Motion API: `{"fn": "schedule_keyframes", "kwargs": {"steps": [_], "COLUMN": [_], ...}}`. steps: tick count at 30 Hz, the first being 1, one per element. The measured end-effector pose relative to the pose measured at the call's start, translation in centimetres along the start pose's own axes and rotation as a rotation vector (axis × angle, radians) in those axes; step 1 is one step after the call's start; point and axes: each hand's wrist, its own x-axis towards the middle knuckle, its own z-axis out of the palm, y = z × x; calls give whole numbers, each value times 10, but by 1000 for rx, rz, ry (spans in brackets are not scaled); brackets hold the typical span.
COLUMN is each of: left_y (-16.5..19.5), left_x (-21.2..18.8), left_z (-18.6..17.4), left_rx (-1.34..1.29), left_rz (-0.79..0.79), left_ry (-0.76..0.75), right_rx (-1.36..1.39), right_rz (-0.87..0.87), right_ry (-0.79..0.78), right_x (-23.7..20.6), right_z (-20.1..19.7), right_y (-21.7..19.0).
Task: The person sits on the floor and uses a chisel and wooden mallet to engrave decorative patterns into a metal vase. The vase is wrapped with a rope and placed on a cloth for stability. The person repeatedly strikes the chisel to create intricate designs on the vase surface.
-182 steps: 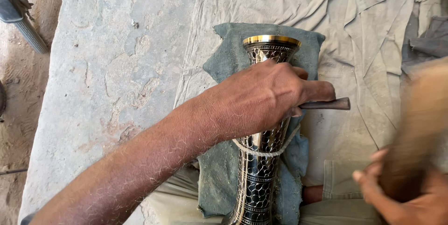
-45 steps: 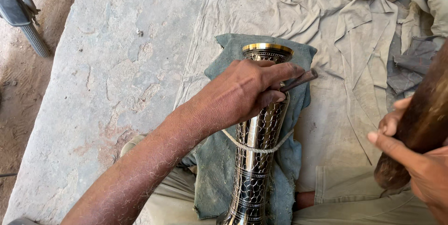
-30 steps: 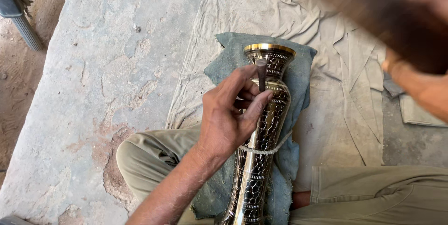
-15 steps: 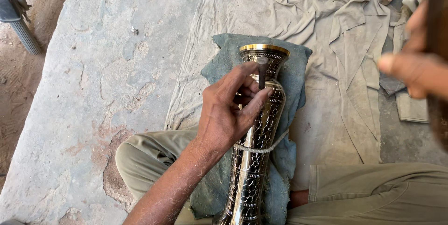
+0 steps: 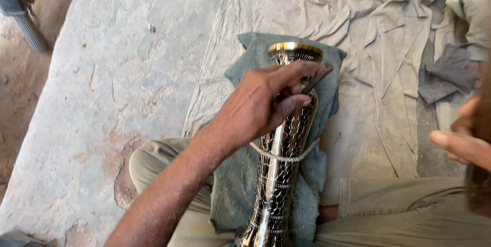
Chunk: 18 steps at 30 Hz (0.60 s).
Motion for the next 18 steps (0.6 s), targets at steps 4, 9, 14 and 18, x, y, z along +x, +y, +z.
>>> {"fn": "schedule_keyframes", "kwargs": {"steps": [4, 9, 14, 18], "left_y": [2, 7, 10, 7], "left_x": [4, 9, 12, -4], "left_z": [-4, -16, -17, -7], "left_rx": [99, 92, 52, 48], "left_rz": [78, 129, -59, 124], "left_ry": [-25, -94, -199, 133], "right_rx": [219, 524, 281, 48], "right_rz": [-32, 112, -43, -201], "right_ry": [88, 108, 107, 116], "right_x": [-16, -29, 0, 36], "right_z": [-17, -7, -22, -54], "right_y": [-7, -68, -99, -125]}}
